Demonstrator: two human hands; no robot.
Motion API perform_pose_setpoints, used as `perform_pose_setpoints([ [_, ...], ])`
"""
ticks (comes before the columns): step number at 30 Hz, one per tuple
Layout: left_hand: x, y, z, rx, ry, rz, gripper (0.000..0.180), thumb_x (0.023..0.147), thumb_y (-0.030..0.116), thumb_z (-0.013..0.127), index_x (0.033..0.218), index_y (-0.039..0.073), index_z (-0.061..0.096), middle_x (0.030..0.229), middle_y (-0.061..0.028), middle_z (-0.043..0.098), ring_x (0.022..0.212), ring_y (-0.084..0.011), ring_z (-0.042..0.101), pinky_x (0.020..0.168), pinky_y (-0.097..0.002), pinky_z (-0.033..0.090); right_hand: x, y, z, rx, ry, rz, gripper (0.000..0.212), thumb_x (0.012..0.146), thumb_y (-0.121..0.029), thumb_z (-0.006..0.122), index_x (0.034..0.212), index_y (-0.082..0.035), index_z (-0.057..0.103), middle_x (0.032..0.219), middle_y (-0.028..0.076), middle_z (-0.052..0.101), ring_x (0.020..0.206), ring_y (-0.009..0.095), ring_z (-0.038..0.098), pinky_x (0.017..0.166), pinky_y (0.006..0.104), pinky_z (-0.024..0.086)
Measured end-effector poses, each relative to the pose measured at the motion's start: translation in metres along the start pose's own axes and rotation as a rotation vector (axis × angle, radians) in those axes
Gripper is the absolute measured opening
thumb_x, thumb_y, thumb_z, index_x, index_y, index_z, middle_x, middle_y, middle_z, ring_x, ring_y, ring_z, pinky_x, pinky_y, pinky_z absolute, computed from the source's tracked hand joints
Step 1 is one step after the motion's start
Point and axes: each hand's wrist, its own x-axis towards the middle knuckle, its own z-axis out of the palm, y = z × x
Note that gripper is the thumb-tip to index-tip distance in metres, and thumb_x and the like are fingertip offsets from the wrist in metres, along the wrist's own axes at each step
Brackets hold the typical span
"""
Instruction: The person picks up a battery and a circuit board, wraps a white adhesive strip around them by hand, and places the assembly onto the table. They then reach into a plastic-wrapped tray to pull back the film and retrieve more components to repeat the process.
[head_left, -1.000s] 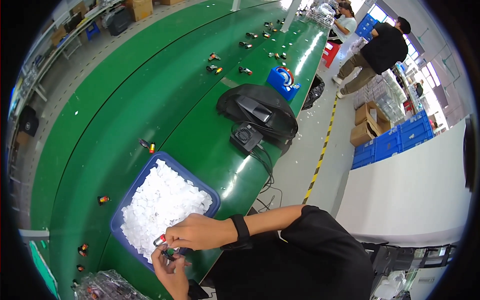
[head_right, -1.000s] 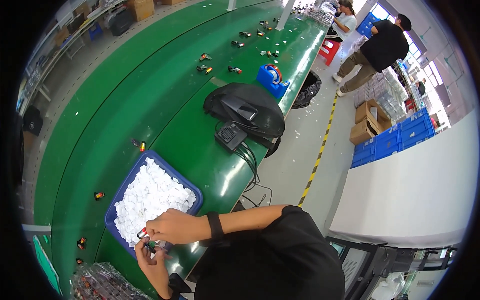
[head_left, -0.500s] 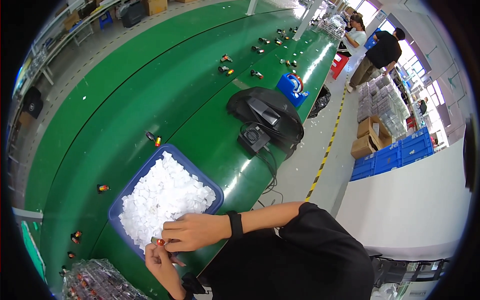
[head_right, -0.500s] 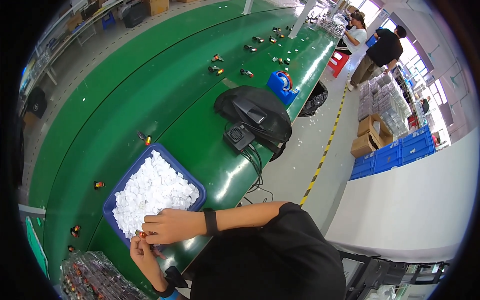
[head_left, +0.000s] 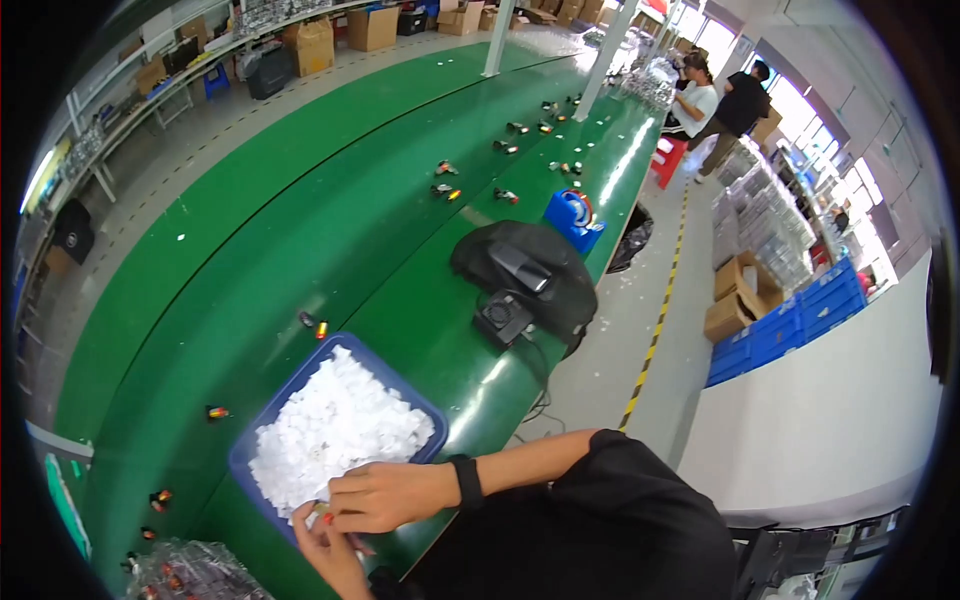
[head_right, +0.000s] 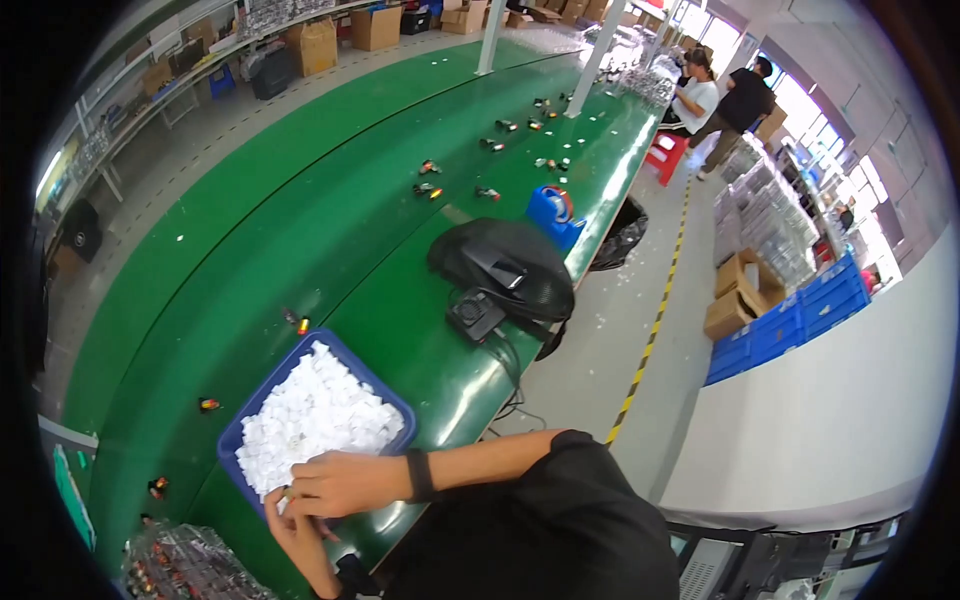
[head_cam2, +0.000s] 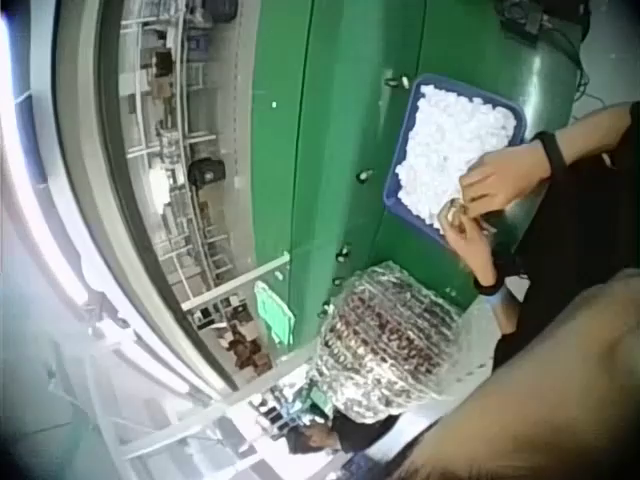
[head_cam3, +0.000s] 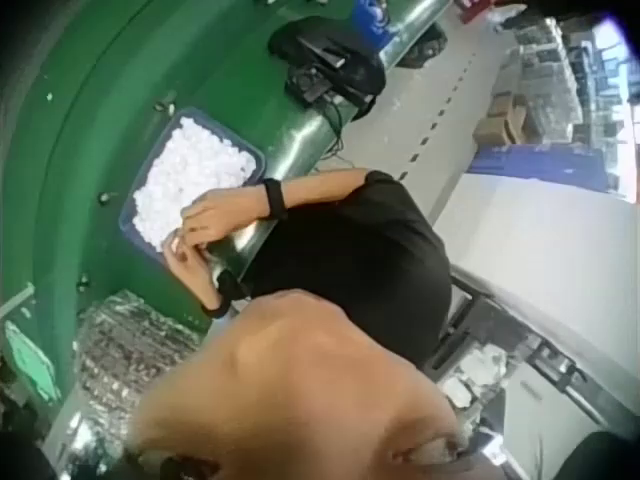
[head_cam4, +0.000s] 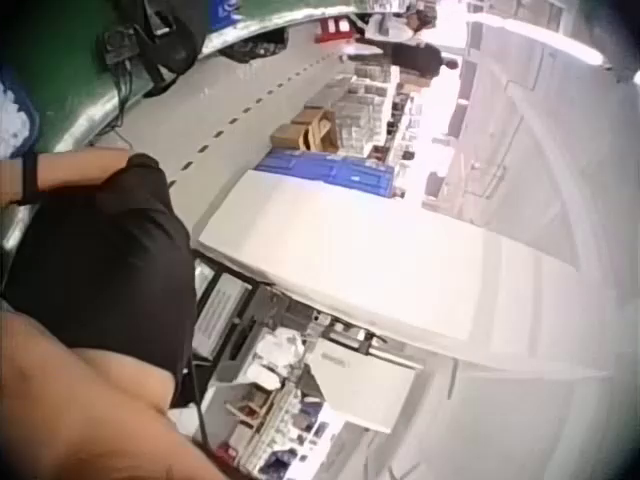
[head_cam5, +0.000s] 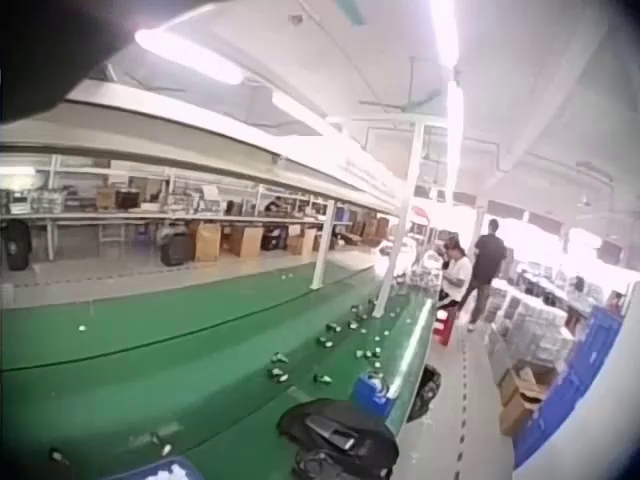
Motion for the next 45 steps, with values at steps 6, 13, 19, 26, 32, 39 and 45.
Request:
perform_pose_setpoints([
  [6, 0.003, -0.004, 0.011, -0.005, 0.066, 0.006, 0.02, 0.105, 0.014, 0.051, 0.122, 0.004, 0.047, 0.072, -0.0054, 0.059, 0.043, -0.0071, 0.045, 0.034, -0.0224, 0.036, 0.001, 0.004, -0.012, 0.245, 0.145, -0.004, 0.016, 0.082, -0.01, 0.064, 0.097, -0.004, 0.062, 0.092, 0.007, 0.06, 0.088, 0.024, 0.06, 0.066, 0.0325, 0.054],
  [13, 0.002, 0.019, 0.016, -0.025, 0.097, -0.111, 0.019, 0.105, 0.018, 0.051, 0.119, 0.006, 0.049, 0.079, -0.0064, 0.061, 0.046, -0.0068, 0.047, 0.035, -0.0219, 0.037, -0.013, 0.04, -0.013, 0.314, 0.044, 0.366, 0.016, 0.09, -0.011, 0.063, 0.105, -0.006, 0.066, 0.095, 0.006, 0.069, 0.091, 0.027, 0.065, 0.067, 0.0375, 0.055],
  [19, 0.002, 0.032, 0.018, -0.05, 0.033, -0.009, 0.016, 0.103, 0.013, 0.052, 0.115, 0.002, 0.049, 0.087, -0.0085, 0.063, 0.047, -0.0086, 0.05, 0.039, -0.023, 0.04, -0.008, 0.038, -0.008, 0.23, -0.205, 0.544, 0.04, 0.085, -0.005, 0.064, 0.125, -0.007, 0.063, 0.138, 0.016, 0.057, 0.118, 0.033, 0.059, 0.077, 0.0388, 0.057],
  [26, -0.006, 0.047, 0.022, -0.029, 0.012, -0.074, 0.017, 0.099, 0.005, 0.057, 0.115, 0.0, 0.054, 0.089, -0.0095, 0.067, 0.049, -0.0095, 0.053, 0.043, -0.024, 0.041, 0.02, 0.014, -0.026, 0.024, -0.038, 0.489, 0.049, 0.087, -0.01, 0.07, 0.135, -0.007, 0.059, 0.126, 0.016, 0.064, 0.11, 0.033, 0.063, 0.083, 0.038, 0.057],
  [32, -0.004, 0.056, 0.019, 0.146, 0.101, -0.04, 0.017, 0.097, 0.007, 0.063, 0.113, 0.002, 0.058, 0.084, -0.0059, 0.066, 0.052, -0.01, 0.059, 0.046, -0.0241, 0.043, 0.025, 0.0, -0.015, 0.474, -0.114, 0.509, 0.038, 0.083, -0.008, 0.078, 0.119, -0.003, 0.067, 0.113, 0.014, 0.068, 0.093, 0.029, 0.068, 0.077, 0.0357, 0.056],
  [39, -0.008, 0.055, 0.002, 0.108, -0.069, -0.152, 0.019, 0.098, 0.01, 0.064, 0.114, 0.002, 0.058, 0.097, -0.0062, 0.064, 0.06, -0.0096, 0.062, 0.05, -0.0239, 0.049, 0.024, 0.001, -0.009, 0.427, -0.105, 0.488, 0.033, 0.082, 0.001, 0.076, 0.113, -0.002, 0.068, 0.103, 0.012, 0.07, 0.087, 0.027, 0.068, 0.073, 0.0344, 0.055],
  [45, -0.007, 0.053, -0.01, -0.238, -0.157, -0.18, 0.025, 0.1, 0.002, 0.057, 0.124, -0.001, 0.055, 0.102, -0.0086, 0.06, 0.073, -0.0132, 0.065, 0.056, -0.0258, 0.057, 0.031, 0.01, -0.019, 0.214, -0.159, 0.125, 0.034, 0.075, 0.001, 0.074, 0.108, -0.002, 0.069, 0.107, 0.009, 0.069, 0.088, 0.025, 0.066, 0.071, 0.0348, 0.052],
])
